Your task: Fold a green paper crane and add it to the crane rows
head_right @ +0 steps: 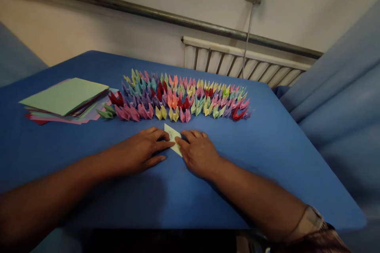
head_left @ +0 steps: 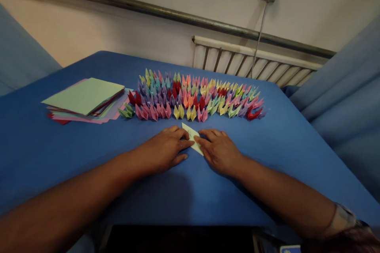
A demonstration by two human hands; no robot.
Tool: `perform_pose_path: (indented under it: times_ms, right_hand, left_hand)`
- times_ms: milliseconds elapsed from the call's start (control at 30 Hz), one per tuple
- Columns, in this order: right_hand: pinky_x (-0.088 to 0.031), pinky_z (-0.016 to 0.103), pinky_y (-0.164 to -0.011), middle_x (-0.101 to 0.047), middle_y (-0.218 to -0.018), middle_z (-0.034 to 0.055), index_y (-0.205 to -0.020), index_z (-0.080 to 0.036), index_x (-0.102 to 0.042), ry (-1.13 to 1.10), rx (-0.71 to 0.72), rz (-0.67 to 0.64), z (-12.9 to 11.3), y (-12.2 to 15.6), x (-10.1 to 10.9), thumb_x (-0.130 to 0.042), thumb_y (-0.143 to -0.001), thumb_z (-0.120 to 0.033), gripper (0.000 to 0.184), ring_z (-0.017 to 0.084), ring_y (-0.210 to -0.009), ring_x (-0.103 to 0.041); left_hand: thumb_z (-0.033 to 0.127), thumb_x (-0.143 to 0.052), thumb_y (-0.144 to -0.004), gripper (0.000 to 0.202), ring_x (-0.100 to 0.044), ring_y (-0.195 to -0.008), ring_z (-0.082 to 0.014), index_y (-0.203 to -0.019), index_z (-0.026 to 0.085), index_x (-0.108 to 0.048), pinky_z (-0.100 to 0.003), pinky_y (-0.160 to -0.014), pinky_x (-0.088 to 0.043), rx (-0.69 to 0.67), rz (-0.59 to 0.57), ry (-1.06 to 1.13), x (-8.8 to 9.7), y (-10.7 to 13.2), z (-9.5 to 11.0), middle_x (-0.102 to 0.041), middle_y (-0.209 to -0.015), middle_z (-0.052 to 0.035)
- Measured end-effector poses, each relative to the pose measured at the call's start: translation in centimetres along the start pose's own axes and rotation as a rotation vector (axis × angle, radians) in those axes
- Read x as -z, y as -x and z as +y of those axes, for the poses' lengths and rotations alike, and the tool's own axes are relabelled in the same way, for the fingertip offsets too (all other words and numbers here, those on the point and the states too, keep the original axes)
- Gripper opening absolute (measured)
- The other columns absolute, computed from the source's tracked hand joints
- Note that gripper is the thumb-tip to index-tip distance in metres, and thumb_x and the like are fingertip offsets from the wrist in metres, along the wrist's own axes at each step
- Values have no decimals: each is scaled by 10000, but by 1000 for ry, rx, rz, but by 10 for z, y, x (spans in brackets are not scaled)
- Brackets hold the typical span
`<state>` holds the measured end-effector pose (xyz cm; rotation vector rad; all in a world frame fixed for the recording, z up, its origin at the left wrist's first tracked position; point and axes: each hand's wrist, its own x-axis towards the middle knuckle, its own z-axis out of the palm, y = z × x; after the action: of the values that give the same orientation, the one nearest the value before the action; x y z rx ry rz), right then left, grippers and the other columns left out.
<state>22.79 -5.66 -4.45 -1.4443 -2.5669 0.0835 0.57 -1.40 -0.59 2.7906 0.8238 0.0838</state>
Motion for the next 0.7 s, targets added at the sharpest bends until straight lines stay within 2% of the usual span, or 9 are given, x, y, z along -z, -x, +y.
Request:
perform_pose_path:
  times_ms: [133,433,567,700]
  right_hand:
    - [-416,459,-933,-546,-1378,117,-1347,-193,-552,-5,-18,-11,1,-1,2,-432,-976,-325,412,296,-1195,-498]
    - [-406,472,-965,-538,-1378,146,-1345,-150,-541,-37,-54,4,-1,-1,0,-477,-945,-312,436,304,-1214,-484]
    - [-412,475,-978,-563,-1350,139,-1330,-149,-546,-95,-73,36,3,-2,-1,-473,-951,-311,419,296,-1206,-496]
    - [-441,444,-962,-619,-1248,140,-1272,-136,-570,-178,-105,102,8,-4,-4,-439,-970,-286,363,271,-1154,-535]
  left_hand:
    - [323,-588,-885,318,-541,-1042,-254,-1179,230,-668,-384,-932,-401,-10,-41,-5,3,1,-1,-632,-1114,-88]
    - [332,-565,-900,239,-597,-1008,-239,-1067,217,-692,-383,-921,-419,31,22,99,1,-2,-10,-667,-1081,-74]
    - [396,-614,-849,274,-597,-931,-241,-1040,201,-638,-358,-818,-453,150,89,126,-1,-6,-13,-646,-1004,-71]
    - [455,-666,-794,397,-588,-962,-261,-1082,190,-596,-379,-840,-454,210,213,166,-11,-12,-17,-631,-1038,-81]
